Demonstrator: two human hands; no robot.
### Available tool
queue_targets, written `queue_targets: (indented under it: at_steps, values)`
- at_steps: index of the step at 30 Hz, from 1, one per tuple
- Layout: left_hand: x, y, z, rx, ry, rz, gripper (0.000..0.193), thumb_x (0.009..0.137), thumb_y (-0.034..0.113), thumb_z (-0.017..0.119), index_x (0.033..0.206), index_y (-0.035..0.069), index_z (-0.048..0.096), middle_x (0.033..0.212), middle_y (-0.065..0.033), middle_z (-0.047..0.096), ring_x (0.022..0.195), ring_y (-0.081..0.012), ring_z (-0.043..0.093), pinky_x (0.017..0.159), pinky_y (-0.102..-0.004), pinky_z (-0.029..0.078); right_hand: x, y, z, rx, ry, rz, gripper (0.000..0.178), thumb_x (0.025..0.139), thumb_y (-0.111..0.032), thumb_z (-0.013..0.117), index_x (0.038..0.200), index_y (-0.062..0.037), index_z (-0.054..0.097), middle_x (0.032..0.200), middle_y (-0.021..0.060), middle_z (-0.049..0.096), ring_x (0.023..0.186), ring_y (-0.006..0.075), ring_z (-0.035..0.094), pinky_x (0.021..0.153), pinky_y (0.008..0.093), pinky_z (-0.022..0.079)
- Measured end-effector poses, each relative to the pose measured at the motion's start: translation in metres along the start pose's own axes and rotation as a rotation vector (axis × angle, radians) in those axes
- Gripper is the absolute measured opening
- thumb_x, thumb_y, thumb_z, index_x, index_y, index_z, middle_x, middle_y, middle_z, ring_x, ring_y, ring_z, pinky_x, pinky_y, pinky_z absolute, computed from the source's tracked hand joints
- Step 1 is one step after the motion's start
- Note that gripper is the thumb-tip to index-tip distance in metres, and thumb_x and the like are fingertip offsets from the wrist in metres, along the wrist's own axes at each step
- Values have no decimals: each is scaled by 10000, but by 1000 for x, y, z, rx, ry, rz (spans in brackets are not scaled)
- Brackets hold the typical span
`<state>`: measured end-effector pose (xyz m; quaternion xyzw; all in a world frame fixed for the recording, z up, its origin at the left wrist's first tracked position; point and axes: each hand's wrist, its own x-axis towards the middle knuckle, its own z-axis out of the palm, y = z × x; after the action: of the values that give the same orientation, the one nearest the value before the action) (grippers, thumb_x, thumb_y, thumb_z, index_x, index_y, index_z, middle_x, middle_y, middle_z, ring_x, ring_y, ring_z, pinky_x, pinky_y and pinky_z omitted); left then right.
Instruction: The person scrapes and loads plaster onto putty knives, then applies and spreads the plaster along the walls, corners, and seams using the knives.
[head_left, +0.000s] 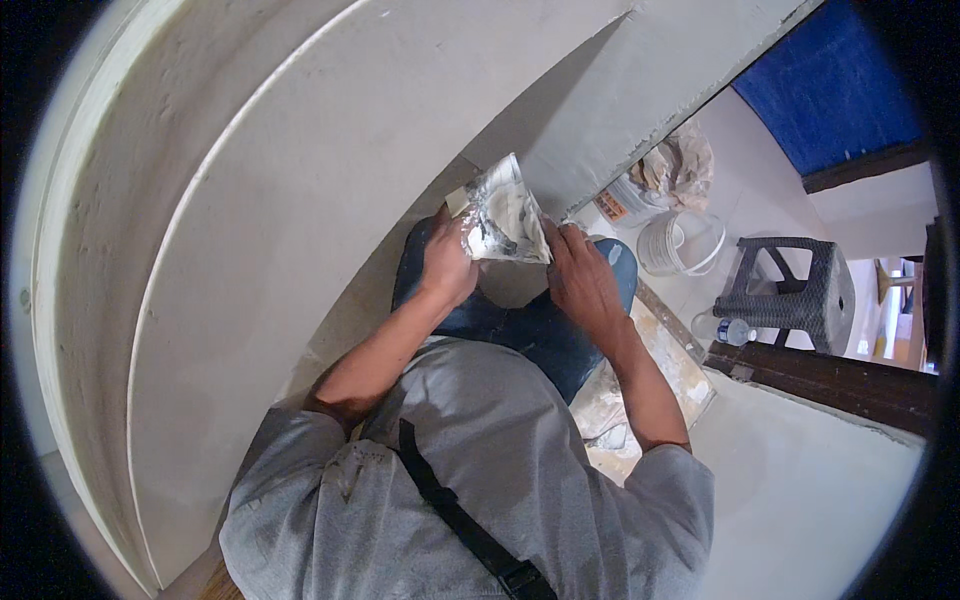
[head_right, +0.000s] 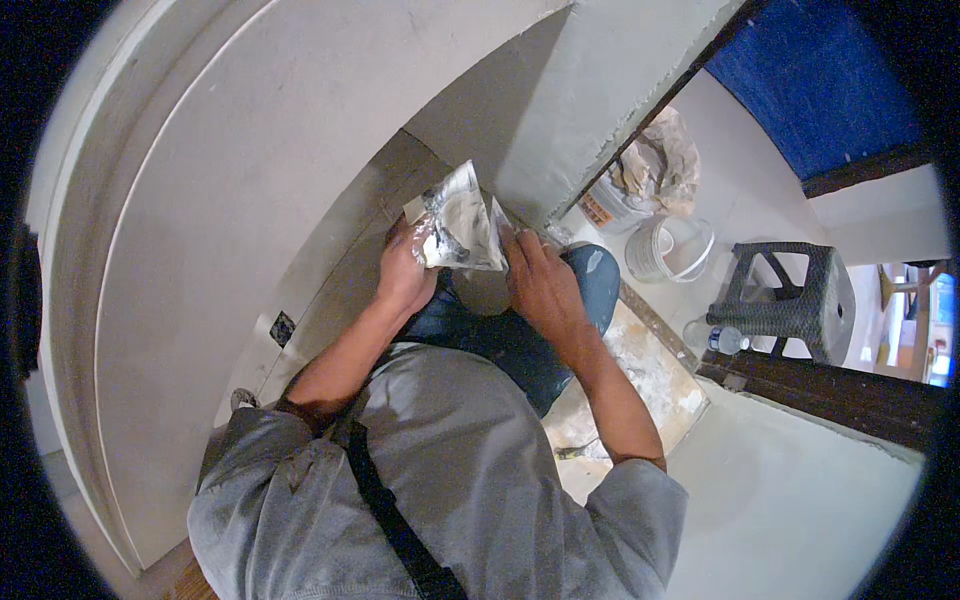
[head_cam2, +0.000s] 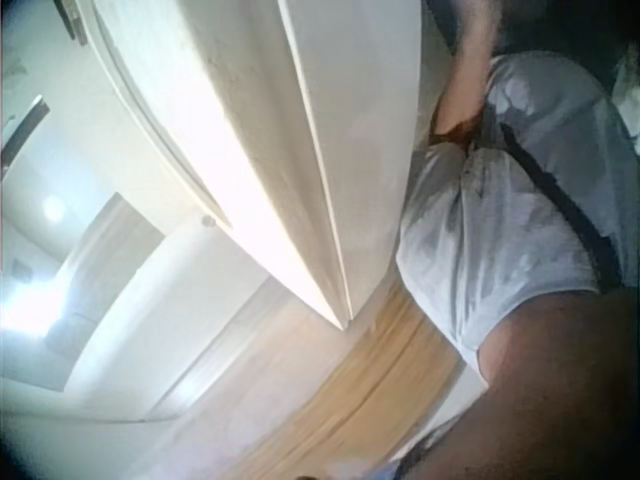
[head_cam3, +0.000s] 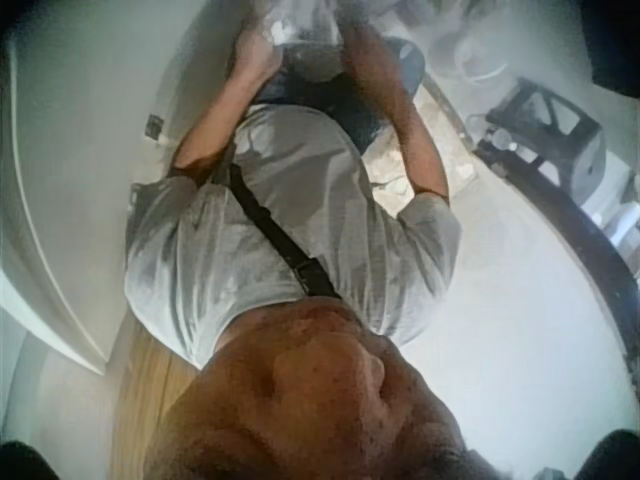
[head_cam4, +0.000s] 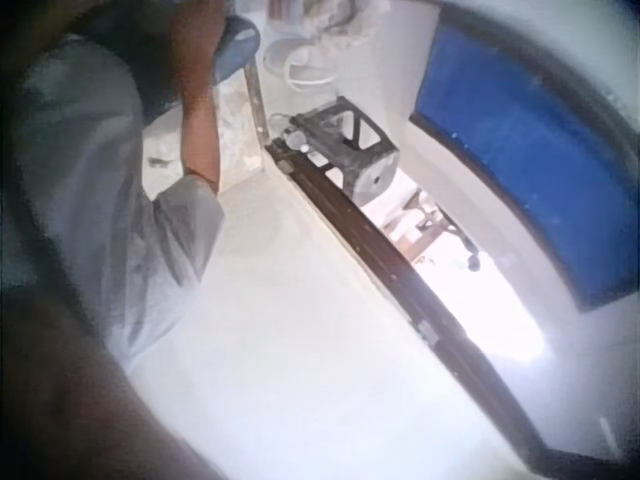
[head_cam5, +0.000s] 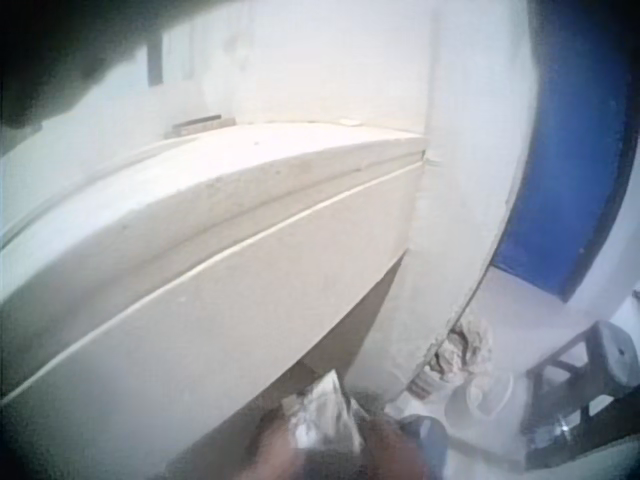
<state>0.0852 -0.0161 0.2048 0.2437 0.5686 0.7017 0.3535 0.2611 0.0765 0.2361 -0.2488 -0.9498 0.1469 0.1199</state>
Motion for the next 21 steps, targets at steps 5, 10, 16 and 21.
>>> queue_targets:
  at_steps: [5, 10, 16, 21]
  values:
    - [8, 7, -15, -516, -179, -325, 278, 963, 198, 448, 1133, 17, 571, 1076, -70, 629, 1008, -179, 602, 892, -338, 487, 7, 13, -9, -151, -67, 60, 483, 780, -22, 528, 1261, -56, 501, 941, 140, 505, 864, 323, 576, 758, 414, 501]
    - [24, 22, -27, -232, -213, -464, 272, 961, 218, 445, 1120, 42, 578, 1032, -52, 635, 905, -145, 623, 764, -316, 529, -5, -1, -75, -303, 80, -133, 438, 803, -109, 534, 1240, -80, 532, 1015, 123, 536, 893, 284, 562, 744, 373, 478]
    - [26, 27, -14, -191, -252, -484, 249, 942, 160, 440, 1111, 47, 583, 1008, -62, 634, 882, -144, 625, 716, -323, 535, 3, -31, -74, -489, 63, -435, 449, 810, -177, 519, 1250, -91, 528, 1083, 98, 530, 960, 246, 531, 831, 381, 444]
    - [27, 32, -17, -214, -339, -395, 254, 933, 117, 431, 1121, 24, 575, 1007, -73, 632, 899, -138, 618, 739, -308, 527, 11, -17, -83, -593, -152, -430, 475, 810, -164, 521, 1273, -62, 507, 1088, 99, 517, 991, 237, 513, 862, 367, 432]
